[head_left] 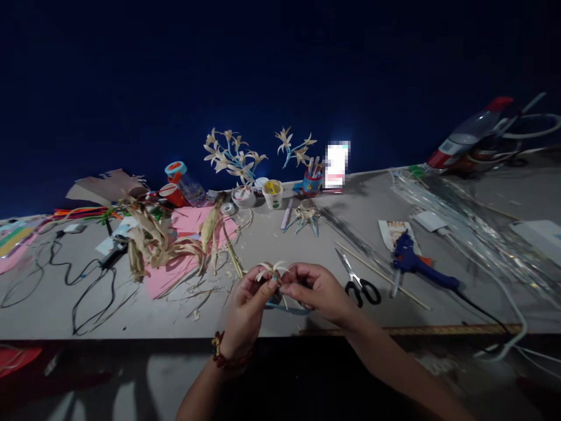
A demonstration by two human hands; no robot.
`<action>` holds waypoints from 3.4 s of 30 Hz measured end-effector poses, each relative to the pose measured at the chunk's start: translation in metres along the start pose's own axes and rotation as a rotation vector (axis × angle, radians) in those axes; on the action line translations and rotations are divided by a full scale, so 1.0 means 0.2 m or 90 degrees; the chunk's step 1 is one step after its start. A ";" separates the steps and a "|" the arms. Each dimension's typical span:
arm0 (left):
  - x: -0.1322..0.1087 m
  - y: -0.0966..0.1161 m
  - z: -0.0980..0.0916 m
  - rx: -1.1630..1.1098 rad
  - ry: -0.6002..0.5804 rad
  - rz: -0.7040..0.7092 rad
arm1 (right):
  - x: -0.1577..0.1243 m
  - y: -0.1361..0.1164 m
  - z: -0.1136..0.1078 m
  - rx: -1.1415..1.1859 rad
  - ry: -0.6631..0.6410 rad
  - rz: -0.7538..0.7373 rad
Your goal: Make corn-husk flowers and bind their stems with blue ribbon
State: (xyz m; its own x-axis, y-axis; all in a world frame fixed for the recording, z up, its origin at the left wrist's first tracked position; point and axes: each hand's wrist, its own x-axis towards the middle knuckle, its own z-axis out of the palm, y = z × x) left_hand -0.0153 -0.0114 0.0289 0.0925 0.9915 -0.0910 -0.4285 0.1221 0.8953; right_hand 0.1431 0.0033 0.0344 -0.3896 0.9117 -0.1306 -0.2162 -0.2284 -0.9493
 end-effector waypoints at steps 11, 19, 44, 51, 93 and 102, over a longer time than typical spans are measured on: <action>0.01 -0.01 0.03 -0.058 0.007 -0.007 | -0.01 0.02 0.01 -0.092 0.019 -0.126; 0.00 0.00 0.01 -0.027 0.015 -0.027 | -0.02 -0.02 0.00 -0.168 -0.001 -0.115; -0.03 0.03 0.01 -0.009 -0.037 -0.087 | -0.04 -0.08 -0.04 -0.176 -0.044 -0.104; -0.03 0.01 -0.01 0.021 -0.062 -0.065 | -0.03 -0.04 -0.06 -0.115 -0.084 -0.048; -0.03 0.00 0.01 -0.040 -0.004 -0.073 | -0.03 -0.03 -0.05 -0.018 -0.065 0.029; -0.01 -0.05 0.02 -0.060 -0.002 -0.045 | -0.02 -0.01 -0.03 -0.091 -0.012 -0.056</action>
State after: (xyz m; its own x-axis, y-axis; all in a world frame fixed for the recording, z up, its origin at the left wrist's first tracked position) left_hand -0.0079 -0.0141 0.0216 0.1289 0.9801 -0.1507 -0.5031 0.1956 0.8418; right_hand 0.1516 0.0020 0.0355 -0.3912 0.9194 -0.0408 -0.1208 -0.0952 -0.9881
